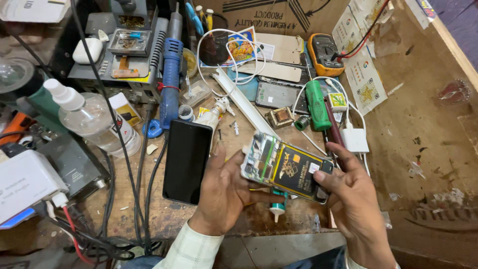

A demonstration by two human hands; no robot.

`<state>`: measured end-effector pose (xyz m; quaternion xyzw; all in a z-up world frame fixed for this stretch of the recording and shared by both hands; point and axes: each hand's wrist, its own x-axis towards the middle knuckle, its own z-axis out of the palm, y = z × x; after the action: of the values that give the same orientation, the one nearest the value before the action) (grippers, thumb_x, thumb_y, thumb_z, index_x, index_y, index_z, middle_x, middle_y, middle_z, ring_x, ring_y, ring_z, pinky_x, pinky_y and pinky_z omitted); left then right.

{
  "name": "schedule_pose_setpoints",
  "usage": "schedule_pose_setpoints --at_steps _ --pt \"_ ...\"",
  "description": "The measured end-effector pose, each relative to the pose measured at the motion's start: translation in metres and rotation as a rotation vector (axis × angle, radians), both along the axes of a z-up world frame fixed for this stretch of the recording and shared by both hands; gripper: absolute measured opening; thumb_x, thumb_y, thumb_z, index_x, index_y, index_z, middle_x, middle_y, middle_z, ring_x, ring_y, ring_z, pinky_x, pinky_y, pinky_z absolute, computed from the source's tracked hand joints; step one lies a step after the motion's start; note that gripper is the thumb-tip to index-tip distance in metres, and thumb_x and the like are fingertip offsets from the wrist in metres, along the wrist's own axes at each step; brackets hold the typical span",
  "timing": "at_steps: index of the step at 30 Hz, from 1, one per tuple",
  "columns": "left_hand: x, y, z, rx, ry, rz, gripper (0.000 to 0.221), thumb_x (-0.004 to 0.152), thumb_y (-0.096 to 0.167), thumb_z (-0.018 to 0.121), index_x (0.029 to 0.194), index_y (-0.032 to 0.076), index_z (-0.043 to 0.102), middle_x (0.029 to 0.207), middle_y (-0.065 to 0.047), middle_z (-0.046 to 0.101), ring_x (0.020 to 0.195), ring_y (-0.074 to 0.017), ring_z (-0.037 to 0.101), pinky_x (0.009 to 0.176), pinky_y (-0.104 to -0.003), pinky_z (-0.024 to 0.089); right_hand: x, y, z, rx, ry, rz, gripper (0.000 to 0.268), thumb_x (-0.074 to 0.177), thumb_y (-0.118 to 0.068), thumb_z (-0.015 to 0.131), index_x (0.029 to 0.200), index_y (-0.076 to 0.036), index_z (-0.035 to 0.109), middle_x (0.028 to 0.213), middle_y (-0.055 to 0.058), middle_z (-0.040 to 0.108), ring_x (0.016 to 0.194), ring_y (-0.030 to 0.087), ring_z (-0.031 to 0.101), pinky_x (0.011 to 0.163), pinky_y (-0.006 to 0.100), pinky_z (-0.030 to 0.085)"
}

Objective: The person secures a smartphone battery with rubber bands, handles a new LCD screen package, and uses a screwdriver to manipulate internal components of the phone. They also connect a power bank to the device.

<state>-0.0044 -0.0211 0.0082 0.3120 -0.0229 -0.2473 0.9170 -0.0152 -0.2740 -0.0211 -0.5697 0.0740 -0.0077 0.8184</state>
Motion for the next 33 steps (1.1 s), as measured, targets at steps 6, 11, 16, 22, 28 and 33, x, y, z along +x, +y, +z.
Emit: schedule_pose_setpoints --at_steps 6,11,16,22,28,33 --pt "-0.005 -0.014 -0.013 0.105 -0.047 -0.209 0.061 0.095 0.045 0.063 0.133 -0.003 0.061 0.112 -0.014 0.073 0.094 -0.0177 0.073 0.083 -0.032 0.06 -0.003 -0.008 0.015 -0.14 -0.022 0.023 0.079 0.082 0.005 0.07 0.154 -0.002 0.04 0.107 0.02 0.074 0.092 0.021 0.072 0.079 0.034 0.058" --pt "-0.015 -0.033 -0.028 0.393 -0.245 -0.158 0.039 0.089 0.02 0.08 0.118 -0.005 0.071 0.1 -0.008 0.075 0.088 -0.0093 0.07 0.079 -0.023 0.057 -0.015 -0.005 0.018 -0.315 -0.021 0.095 0.079 0.078 0.007 0.072 0.151 -0.003 0.042 0.103 0.019 0.075 0.092 0.02 0.073 0.079 0.034 0.059" --pt "-0.014 -0.028 -0.024 0.313 -0.193 -0.169 0.034 0.092 0.02 0.078 0.114 -0.005 0.072 0.095 -0.006 0.075 0.082 -0.0089 0.069 0.074 -0.024 0.056 -0.01 -0.008 0.011 -0.258 -0.064 0.033 0.063 0.09 0.0 0.069 0.15 0.001 0.052 0.1 0.018 0.072 0.088 0.02 0.071 0.075 0.034 0.06" --pt "-0.005 0.005 -0.004 0.296 -0.152 0.017 0.03 0.09 0.017 0.078 0.108 -0.006 0.073 0.091 -0.006 0.076 0.076 -0.0087 0.069 0.069 -0.025 0.057 -0.003 -0.03 0.018 -0.319 -0.021 -0.158 0.042 0.097 -0.01 0.065 0.136 0.006 0.061 0.105 0.019 0.074 0.082 0.019 0.07 0.071 0.029 0.057" --pt "0.004 0.075 0.016 0.49 0.044 0.427 0.03 0.084 0.011 0.076 0.109 -0.004 0.073 0.086 -0.011 0.077 0.065 -0.0146 0.073 0.06 -0.032 0.062 -0.002 -0.034 0.03 -0.526 -0.075 -0.304 0.033 0.098 -0.01 0.068 0.127 0.005 0.068 0.101 0.015 0.076 0.079 0.015 0.069 0.07 0.026 0.055" --pt "0.003 0.114 0.022 0.445 0.067 0.572 0.027 0.088 0.009 0.073 0.111 -0.003 0.07 0.089 -0.012 0.077 0.068 -0.0163 0.074 0.061 -0.033 0.063 -0.002 -0.011 0.037 -0.606 -0.043 -0.35 0.033 0.096 -0.013 0.073 0.124 0.003 0.072 0.098 0.01 0.075 0.078 0.012 0.065 0.067 0.024 0.051"
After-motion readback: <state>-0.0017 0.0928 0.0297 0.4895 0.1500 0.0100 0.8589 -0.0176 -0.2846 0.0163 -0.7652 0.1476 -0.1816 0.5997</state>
